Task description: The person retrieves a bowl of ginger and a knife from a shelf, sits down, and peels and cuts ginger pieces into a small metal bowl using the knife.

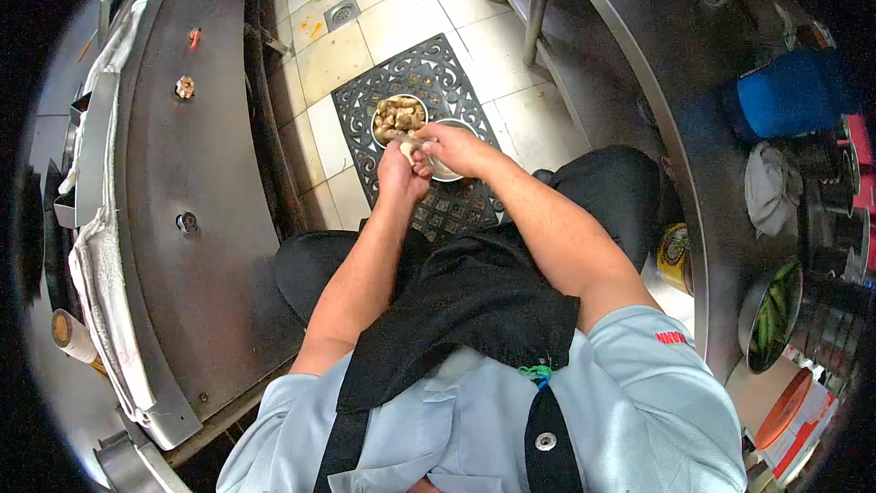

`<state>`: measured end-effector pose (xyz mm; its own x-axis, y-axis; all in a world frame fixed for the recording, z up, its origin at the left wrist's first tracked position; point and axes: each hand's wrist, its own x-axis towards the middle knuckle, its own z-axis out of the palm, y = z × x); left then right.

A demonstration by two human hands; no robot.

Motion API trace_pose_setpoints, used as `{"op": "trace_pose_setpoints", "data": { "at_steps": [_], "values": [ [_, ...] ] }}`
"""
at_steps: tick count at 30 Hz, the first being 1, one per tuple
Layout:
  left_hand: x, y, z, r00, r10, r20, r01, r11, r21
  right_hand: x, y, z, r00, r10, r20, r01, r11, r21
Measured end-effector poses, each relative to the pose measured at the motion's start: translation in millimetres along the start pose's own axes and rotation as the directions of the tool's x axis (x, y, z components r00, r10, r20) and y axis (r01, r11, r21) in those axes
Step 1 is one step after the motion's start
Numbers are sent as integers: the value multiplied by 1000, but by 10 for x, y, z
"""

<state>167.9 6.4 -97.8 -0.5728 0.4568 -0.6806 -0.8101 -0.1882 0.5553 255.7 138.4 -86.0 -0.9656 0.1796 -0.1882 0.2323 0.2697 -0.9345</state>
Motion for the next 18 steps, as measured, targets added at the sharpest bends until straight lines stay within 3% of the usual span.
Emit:
{"op": "trace_pose_setpoints", "data": {
  "at_steps": [4,7,13,16,18],
  "values": [
    [-36,55,21,999,42,19,-43,998,56,5,37,-19,998,10,58,-23,974,227],
    [-62,68,54,997,53,-46,-51,998,48,-43,-65,-13,999,43,-3,-43,999,16],
    [11,38,-18,998,66,5,-66,997,47,-55,-58,-40,998,-16,59,7,989,150],
    [-43,78,29,999,40,-9,-40,998,49,-24,27,-26,999,-45,0,45,998,32],
    [-29,75,18,999,39,-23,-37,998,47,0,96,-20,998,-70,12,69,996,64]
  ]
}}
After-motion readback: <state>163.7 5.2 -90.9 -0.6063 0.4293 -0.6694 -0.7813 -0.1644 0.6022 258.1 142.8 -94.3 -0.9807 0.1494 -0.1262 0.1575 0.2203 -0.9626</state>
